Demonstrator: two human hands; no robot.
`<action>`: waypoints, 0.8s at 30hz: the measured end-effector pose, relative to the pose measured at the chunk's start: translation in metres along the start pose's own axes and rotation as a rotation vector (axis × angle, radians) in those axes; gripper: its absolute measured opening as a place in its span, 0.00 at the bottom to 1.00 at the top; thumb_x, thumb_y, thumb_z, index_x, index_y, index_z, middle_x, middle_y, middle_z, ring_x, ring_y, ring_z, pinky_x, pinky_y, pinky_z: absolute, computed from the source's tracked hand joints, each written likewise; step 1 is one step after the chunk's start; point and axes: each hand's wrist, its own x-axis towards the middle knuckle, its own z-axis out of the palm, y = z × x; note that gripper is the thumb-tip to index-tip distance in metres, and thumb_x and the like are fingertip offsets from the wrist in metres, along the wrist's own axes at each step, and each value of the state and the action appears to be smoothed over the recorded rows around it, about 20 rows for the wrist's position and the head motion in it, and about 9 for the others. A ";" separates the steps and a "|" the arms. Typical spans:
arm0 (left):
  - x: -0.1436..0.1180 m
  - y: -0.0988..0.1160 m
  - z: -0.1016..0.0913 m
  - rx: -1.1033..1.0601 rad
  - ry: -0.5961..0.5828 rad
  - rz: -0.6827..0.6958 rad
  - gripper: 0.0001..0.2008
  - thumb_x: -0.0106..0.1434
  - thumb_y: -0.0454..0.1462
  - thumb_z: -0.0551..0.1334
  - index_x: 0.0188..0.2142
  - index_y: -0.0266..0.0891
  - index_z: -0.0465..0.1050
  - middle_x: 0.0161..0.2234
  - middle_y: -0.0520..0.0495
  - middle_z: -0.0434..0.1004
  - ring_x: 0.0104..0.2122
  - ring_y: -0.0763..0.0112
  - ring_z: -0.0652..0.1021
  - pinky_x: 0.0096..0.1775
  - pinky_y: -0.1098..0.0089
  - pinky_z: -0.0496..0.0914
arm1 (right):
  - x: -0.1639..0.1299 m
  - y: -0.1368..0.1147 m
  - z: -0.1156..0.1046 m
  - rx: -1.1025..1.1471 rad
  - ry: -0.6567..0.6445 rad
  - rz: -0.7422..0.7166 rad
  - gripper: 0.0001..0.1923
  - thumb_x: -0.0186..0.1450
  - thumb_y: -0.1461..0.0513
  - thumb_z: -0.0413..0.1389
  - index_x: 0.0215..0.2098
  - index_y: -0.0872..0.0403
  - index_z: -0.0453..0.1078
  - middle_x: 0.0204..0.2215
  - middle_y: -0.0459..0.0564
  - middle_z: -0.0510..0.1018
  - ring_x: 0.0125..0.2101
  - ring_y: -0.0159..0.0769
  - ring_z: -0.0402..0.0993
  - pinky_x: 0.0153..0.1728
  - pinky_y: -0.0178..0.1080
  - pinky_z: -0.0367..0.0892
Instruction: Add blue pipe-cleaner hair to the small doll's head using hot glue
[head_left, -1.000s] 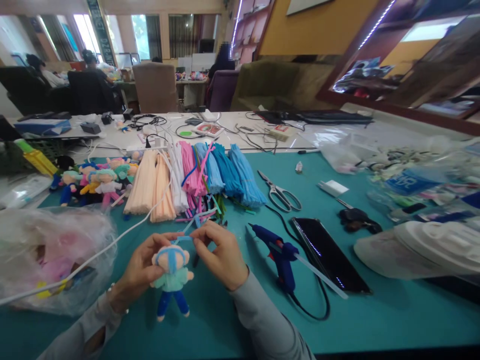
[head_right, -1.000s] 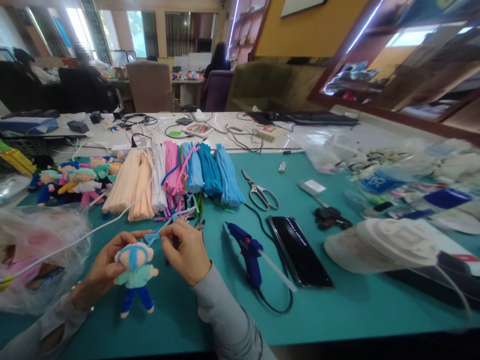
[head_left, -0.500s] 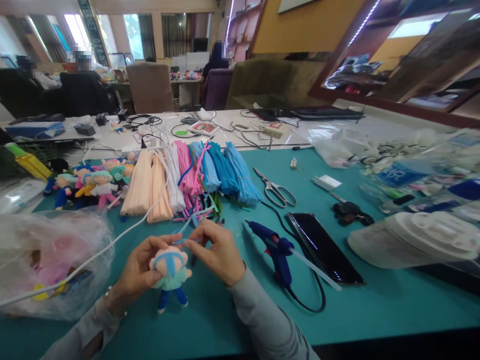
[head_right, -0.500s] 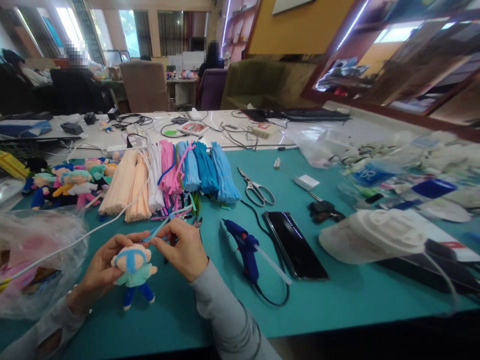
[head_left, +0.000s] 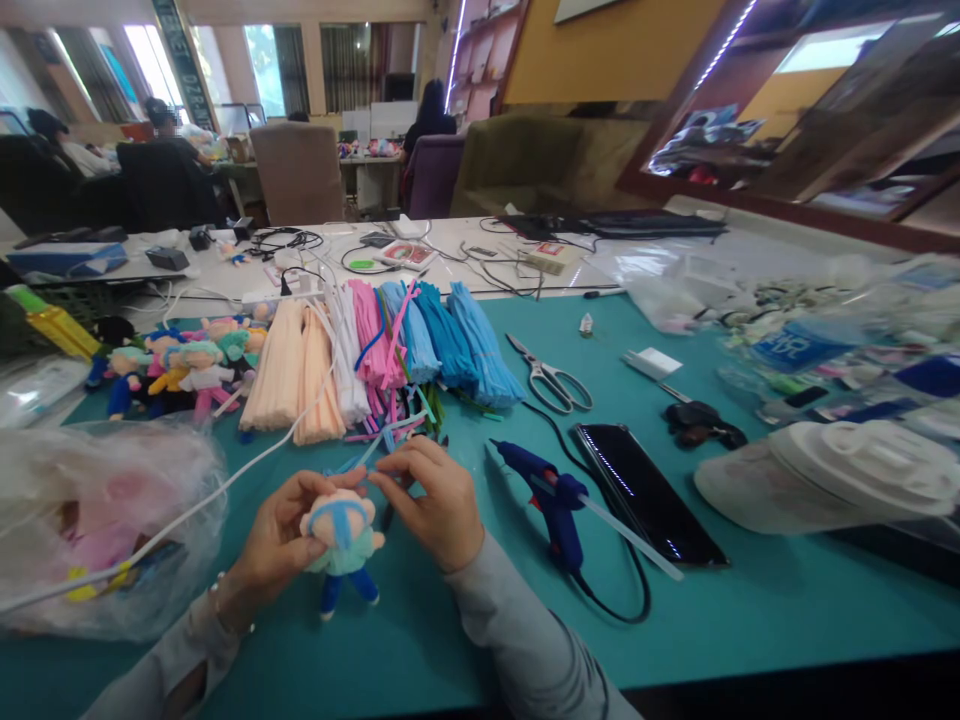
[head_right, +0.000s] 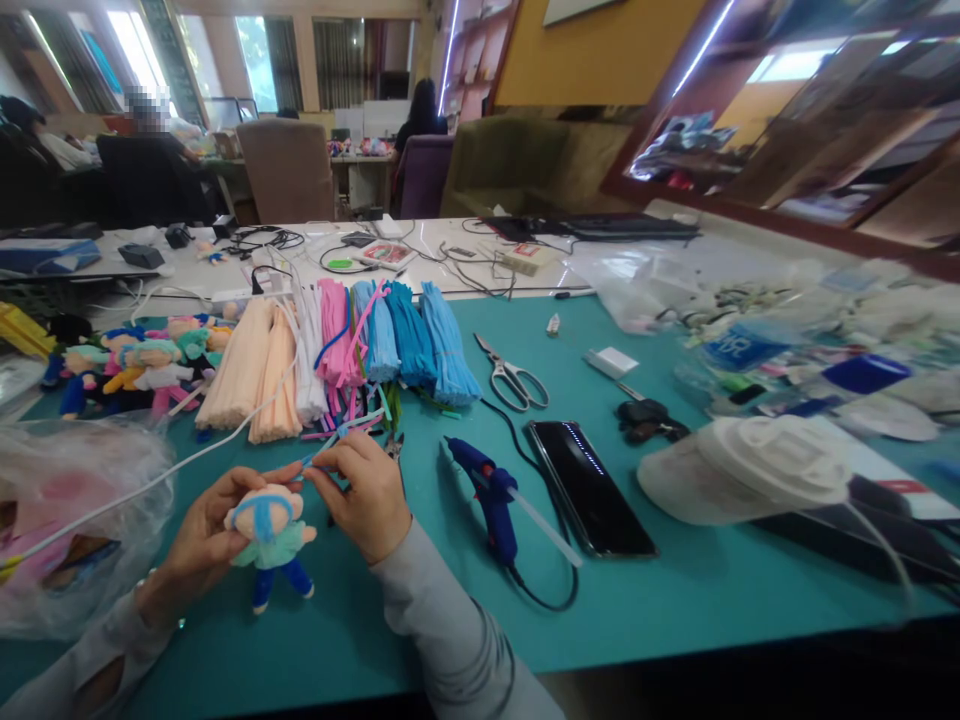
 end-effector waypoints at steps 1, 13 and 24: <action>0.000 0.000 0.000 -0.006 0.004 0.004 0.18 0.46 0.37 0.71 0.37 0.40 0.72 0.51 0.40 0.75 0.49 0.51 0.74 0.45 0.57 0.72 | 0.000 0.000 0.000 -0.004 -0.001 -0.006 0.05 0.64 0.63 0.55 0.30 0.54 0.70 0.25 0.48 0.71 0.25 0.32 0.68 0.23 0.34 0.66; 0.001 0.000 0.001 -0.018 0.037 0.030 0.17 0.46 0.37 0.71 0.37 0.40 0.73 0.48 0.40 0.76 0.51 0.49 0.72 0.45 0.55 0.72 | 0.000 0.002 0.000 -0.049 0.043 0.009 0.03 0.62 0.65 0.55 0.29 0.54 0.67 0.22 0.46 0.71 0.24 0.33 0.69 0.24 0.34 0.66; 0.001 0.001 0.001 -0.022 0.053 0.051 0.18 0.45 0.37 0.71 0.37 0.40 0.73 0.48 0.40 0.77 0.51 0.51 0.73 0.46 0.58 0.72 | -0.001 -0.004 0.001 -0.042 0.066 0.059 0.06 0.59 0.66 0.55 0.26 0.52 0.63 0.20 0.43 0.68 0.21 0.30 0.65 0.23 0.33 0.63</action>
